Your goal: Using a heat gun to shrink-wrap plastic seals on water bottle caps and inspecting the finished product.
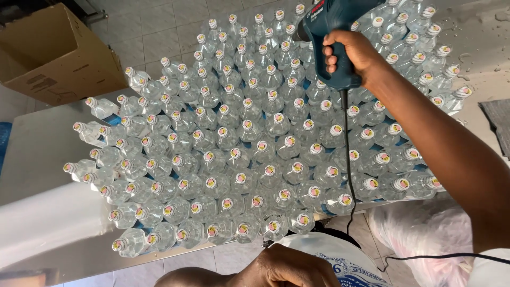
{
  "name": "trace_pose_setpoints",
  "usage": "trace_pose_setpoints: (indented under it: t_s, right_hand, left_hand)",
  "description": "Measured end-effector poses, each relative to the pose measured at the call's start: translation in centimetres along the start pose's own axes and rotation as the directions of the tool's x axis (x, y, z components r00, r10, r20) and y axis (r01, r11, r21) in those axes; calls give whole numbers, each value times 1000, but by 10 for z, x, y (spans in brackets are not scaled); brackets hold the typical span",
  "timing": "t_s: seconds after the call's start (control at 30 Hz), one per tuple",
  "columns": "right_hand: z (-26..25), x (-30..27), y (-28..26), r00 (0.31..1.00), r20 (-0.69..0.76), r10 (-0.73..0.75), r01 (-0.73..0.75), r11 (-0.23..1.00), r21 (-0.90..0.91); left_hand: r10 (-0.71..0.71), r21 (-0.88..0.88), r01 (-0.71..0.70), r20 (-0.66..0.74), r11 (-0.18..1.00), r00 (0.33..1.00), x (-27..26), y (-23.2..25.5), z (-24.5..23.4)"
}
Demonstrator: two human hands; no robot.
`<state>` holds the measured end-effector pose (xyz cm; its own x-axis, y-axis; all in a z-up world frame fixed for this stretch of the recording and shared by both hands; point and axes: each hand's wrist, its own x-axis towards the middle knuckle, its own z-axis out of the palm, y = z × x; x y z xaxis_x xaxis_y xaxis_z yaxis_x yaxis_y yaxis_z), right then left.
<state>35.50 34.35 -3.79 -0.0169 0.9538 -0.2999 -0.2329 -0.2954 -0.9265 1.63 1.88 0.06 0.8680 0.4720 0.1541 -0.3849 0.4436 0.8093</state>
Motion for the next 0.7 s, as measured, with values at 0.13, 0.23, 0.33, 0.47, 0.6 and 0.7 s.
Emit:
trace_pose_setpoints:
  t_s: [0.13,0.23,0.33,0.47,0.6,0.7]
  right_hand:
    - [-6,28,9,1000,-7,1,-1,999,47]
    - [-18,48,22,999,46,18,-20,998,56]
    - [-17,56,23,997,72,34,-40,996,76]
    - [-10,48,20,997,51,58,-61,997,50]
    - [2,34,21,999,-32,12,-7,990,141]
    - [3,-3,12,1000,-8,-4,5,986,164]
  left_hand:
    - [33,112,-35,24,993,999,1,3,-6]
    - [17,-42,-19,-29,999,999,-1,4,-7]
    - [-15,-15,14,-62,1000,998,6,13,-13]
    - [95,253,-95,12,963,995,36,19,-47]
    - [215,608,-116,-93,786,972,88,7,-124]
    - [108,693,285,-464,662,879,126,11,-192]
